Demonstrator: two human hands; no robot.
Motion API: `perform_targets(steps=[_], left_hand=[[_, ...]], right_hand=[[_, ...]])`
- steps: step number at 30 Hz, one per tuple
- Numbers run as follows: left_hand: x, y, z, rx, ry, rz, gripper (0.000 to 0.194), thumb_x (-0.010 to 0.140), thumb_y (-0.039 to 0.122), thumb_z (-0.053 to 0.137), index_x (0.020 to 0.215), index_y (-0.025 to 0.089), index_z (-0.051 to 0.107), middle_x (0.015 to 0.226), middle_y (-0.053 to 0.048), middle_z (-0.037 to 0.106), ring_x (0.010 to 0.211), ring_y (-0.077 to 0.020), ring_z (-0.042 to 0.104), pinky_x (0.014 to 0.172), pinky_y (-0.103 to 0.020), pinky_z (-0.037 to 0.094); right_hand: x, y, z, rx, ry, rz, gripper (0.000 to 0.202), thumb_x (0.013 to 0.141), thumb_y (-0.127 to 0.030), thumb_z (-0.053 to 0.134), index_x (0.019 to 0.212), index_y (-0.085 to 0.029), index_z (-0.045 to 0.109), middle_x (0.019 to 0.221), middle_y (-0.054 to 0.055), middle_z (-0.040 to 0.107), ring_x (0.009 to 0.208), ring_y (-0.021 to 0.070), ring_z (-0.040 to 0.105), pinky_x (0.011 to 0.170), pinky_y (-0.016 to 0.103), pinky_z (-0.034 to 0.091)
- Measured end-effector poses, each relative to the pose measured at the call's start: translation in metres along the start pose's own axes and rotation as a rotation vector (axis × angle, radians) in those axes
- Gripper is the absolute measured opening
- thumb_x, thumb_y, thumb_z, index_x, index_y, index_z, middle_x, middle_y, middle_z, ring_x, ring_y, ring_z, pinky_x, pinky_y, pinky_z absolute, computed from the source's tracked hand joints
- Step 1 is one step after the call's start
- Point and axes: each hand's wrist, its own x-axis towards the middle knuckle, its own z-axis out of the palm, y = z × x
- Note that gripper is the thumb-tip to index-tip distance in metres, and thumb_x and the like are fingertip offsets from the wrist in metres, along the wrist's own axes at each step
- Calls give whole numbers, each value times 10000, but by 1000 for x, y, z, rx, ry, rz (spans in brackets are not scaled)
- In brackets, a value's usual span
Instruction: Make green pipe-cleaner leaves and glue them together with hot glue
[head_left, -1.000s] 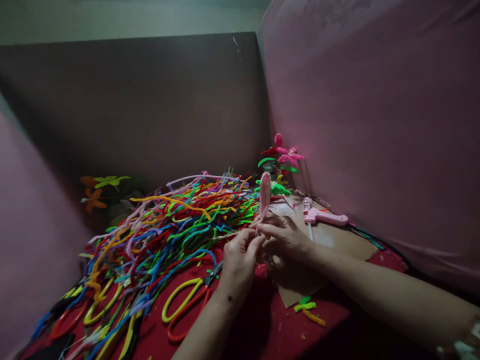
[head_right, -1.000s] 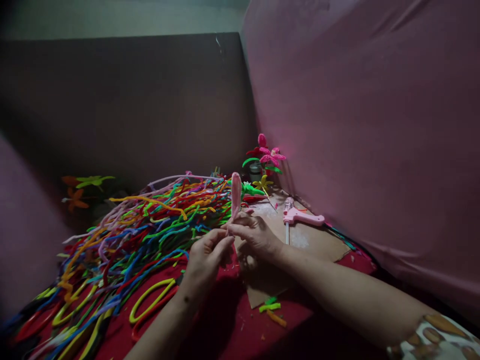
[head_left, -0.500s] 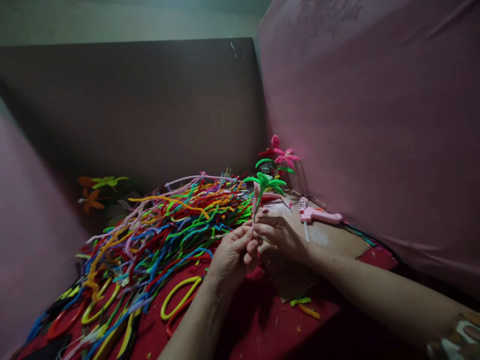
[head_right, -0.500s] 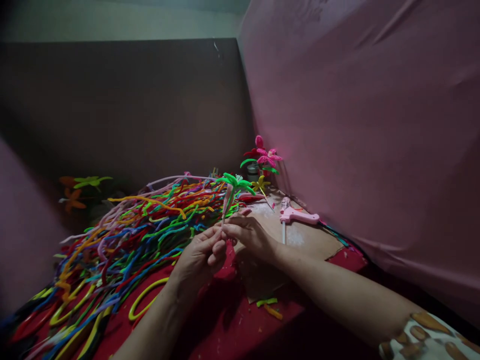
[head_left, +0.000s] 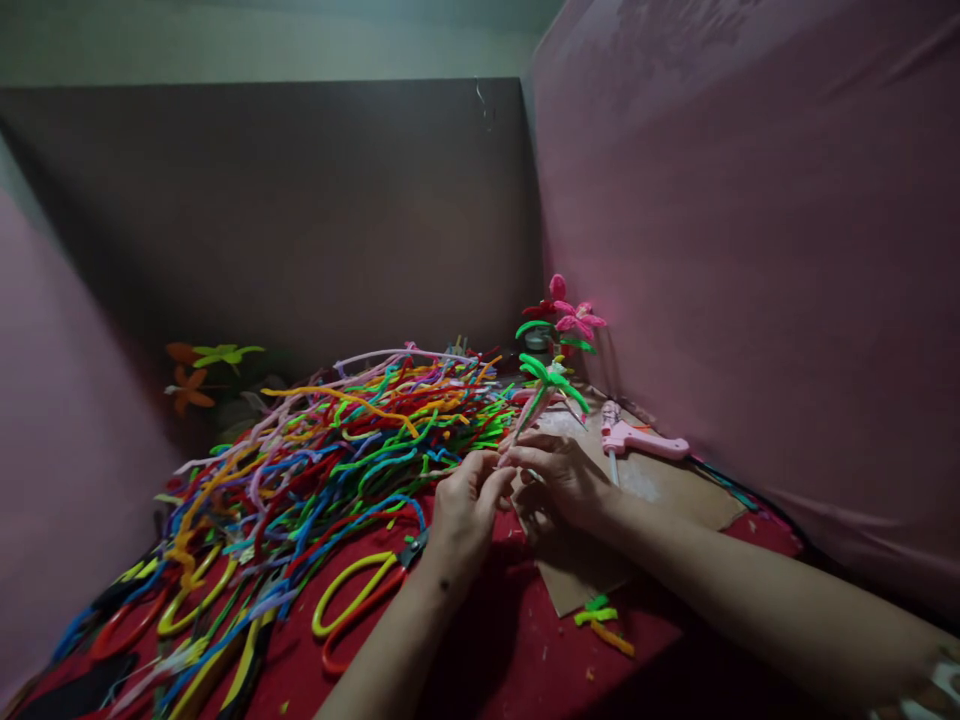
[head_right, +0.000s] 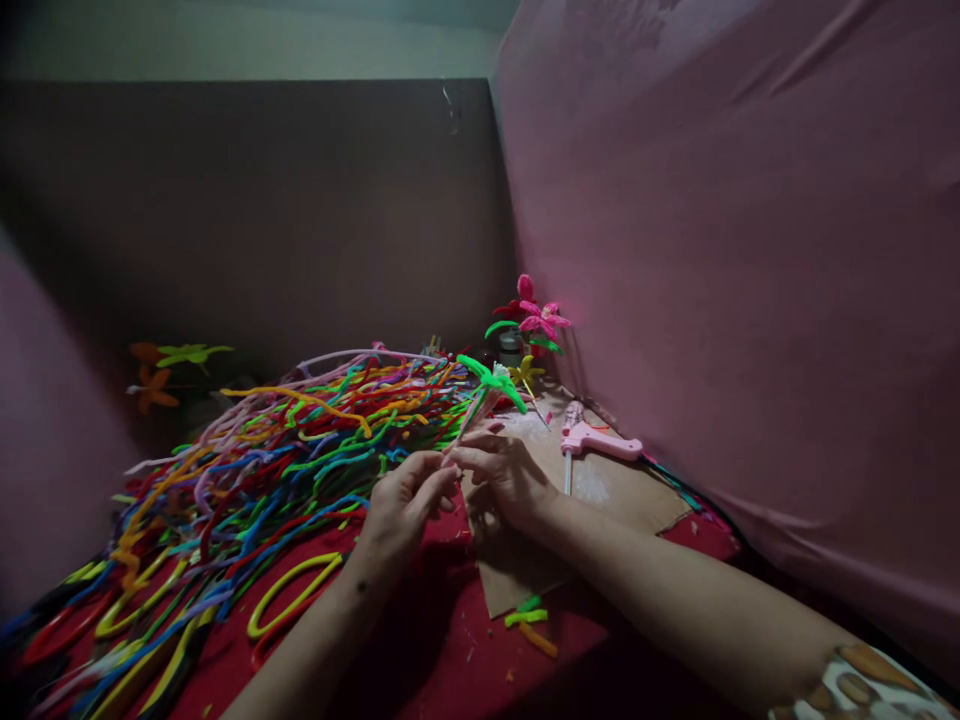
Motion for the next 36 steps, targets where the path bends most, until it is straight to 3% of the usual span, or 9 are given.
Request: perform_targets(steps=[4, 8, 12, 19, 22, 26, 29, 32, 36], left_hand=[[-6, -11, 5, 521, 173, 232, 178, 840, 301, 432, 873, 187, 565, 702, -37, 624, 610, -147, 580, 577, -234, 364], [-6, -17, 5, 675, 198, 298, 182, 839, 277, 415, 802, 188, 570, 617, -30, 581, 547, -143, 544, 526, -235, 314], [-3, -8, 3, 329, 141, 116, 186, 818, 292, 447, 705, 181, 544, 516, 14, 479, 447, -98, 441, 476, -213, 303], [1, 10, -3, -721, -273, -306, 187, 775, 349, 528, 836, 173, 527, 404, 115, 260, 307, -30, 129, 330, -174, 261], [1, 10, -4, -635, -287, -267, 197, 791, 354, 507, 833, 165, 545, 422, 100, 301, 316, -33, 181, 353, -180, 295], [-2, 4, -2, -54, 11, 14, 113, 754, 272, 562, 745, 161, 584, 571, 18, 511, 492, -68, 445, 497, -188, 360], [-4, 0, 1, 123, 124, 103, 77, 753, 232, 552, 733, 172, 594, 550, 29, 506, 491, -66, 440, 508, -187, 354], [-3, 2, 3, -169, 6, -80, 146, 781, 282, 523, 701, 163, 546, 494, 45, 477, 384, -54, 404, 396, -175, 326], [0, 9, 2, -786, -198, -290, 138, 753, 282, 575, 747, 155, 522, 458, 90, 388, 293, -11, 218, 292, -156, 326]], right_hand=[[-3, 1, 4, 133, 16, 66, 183, 712, -342, 605, 718, -160, 624, 623, -6, 521, 493, 74, 426, 458, 203, 329], [-5, 0, 9, 173, 50, 107, 233, 684, -370, 632, 735, -143, 638, 636, 6, 557, 540, 94, 482, 506, 217, 367], [-4, -4, 10, 169, 53, 18, 221, 648, -363, 668, 701, -149, 673, 710, 28, 617, 710, 142, 556, 685, 270, 422], [-10, -19, 12, 224, -52, -51, 199, 713, -351, 619, 691, -161, 673, 805, 44, 635, 796, 169, 574, 765, 329, 423], [-12, -22, 11, 193, -8, -64, 183, 717, -327, 621, 673, -158, 674, 813, 42, 620, 797, 158, 556, 736, 301, 418], [-9, -20, 10, 162, 50, -2, 186, 703, -333, 635, 709, -152, 678, 676, 5, 582, 641, 107, 511, 616, 246, 397], [-8, -19, 11, 181, 38, 98, 217, 692, -361, 641, 691, -145, 663, 599, -18, 542, 520, 75, 455, 519, 224, 363], [-8, -18, 11, 188, 43, 114, 245, 684, -396, 643, 751, -162, 666, 652, -14, 560, 522, 80, 472, 509, 228, 370], [-6, -16, 9, 142, -26, -67, 230, 729, -393, 604, 688, -178, 675, 877, 33, 616, 892, 163, 541, 825, 315, 392]])
